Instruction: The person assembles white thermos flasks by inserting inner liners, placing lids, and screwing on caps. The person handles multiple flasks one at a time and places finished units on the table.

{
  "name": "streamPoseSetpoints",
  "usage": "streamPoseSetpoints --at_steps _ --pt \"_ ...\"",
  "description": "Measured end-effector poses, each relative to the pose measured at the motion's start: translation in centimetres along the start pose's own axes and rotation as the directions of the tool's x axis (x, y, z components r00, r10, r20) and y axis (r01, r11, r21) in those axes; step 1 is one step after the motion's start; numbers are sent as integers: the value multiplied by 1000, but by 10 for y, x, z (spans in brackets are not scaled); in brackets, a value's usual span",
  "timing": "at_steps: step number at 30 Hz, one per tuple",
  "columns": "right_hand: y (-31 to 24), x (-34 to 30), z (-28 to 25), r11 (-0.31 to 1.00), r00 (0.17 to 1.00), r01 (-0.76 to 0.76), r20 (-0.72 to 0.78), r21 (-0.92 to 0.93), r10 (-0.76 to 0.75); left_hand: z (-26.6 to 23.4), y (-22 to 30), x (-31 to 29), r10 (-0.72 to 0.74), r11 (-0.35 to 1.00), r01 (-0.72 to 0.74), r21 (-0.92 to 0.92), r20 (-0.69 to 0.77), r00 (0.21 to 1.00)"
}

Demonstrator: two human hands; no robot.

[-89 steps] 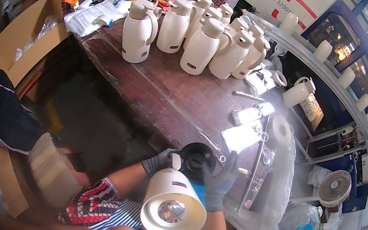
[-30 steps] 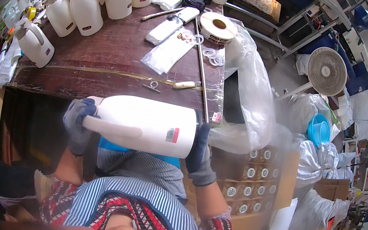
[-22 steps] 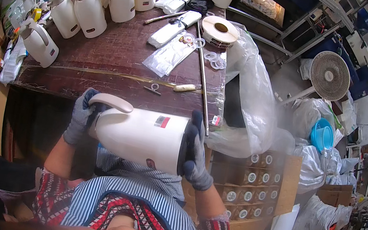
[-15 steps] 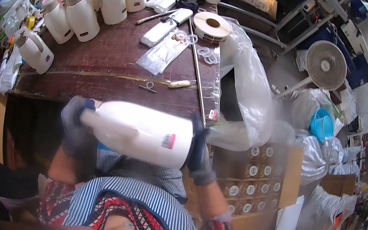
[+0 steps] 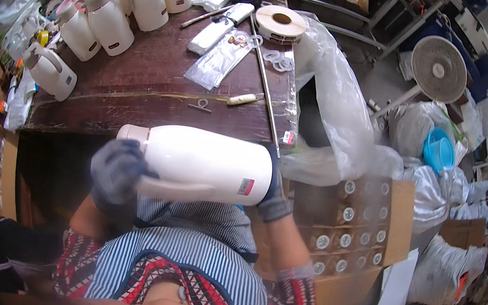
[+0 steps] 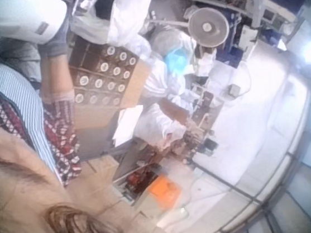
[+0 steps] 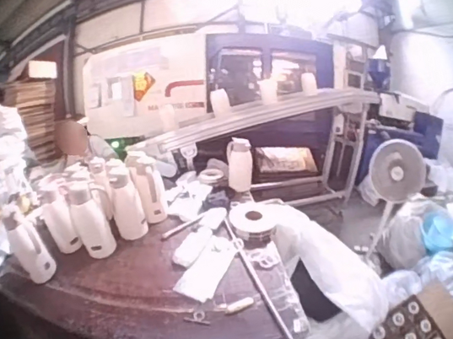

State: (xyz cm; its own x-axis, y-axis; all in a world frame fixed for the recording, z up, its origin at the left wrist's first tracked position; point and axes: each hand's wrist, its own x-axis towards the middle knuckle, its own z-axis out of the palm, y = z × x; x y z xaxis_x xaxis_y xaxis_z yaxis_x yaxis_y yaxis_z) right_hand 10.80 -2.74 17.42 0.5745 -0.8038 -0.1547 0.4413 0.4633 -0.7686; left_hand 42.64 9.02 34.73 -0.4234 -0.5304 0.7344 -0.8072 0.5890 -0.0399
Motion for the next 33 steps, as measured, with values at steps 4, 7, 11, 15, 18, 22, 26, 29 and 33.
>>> streamPoseSetpoints --at_steps 4,7,11,15,18,22,26,29,33 --pt "-21 -30 68 922 913 386 -145 1 -382 -5 -19 -8 -569 793 548 -267 -3 822" --pt "-20 -27 55 486 797 521 196 -702 -571 1 -17 -30 -741 607 676 -418 11 672" --pt "-35 -7 36 800 975 75 213 -595 66 -11 20 -16 -188 978 180 -102 -82 979" --pt "-17 -30 65 910 919 392 19 -138 -393 6 -9 -41 -665 725 623 -294 -61 744" --pt "0 -11 12 935 913 -39 394 352 -110 -1 16 -23 -221 975 217 -52 -71 973" --pt "-3 -19 37 995 992 33 117 95 -44 -5 15 -36 -378 923 368 -108 -93 921" --pt "-3 -31 55 923 944 329 50 -200 -325 14 14 -42 -780 574 649 -500 -90 620" --pt "87 -3 -78 929 927 -295 302 224 222 16 36 -35 -203 973 196 -120 -56 978" --pt "14 -28 16 985 995 -84 -36 151 91 4 11 -41 -547 832 535 -144 -56 835"
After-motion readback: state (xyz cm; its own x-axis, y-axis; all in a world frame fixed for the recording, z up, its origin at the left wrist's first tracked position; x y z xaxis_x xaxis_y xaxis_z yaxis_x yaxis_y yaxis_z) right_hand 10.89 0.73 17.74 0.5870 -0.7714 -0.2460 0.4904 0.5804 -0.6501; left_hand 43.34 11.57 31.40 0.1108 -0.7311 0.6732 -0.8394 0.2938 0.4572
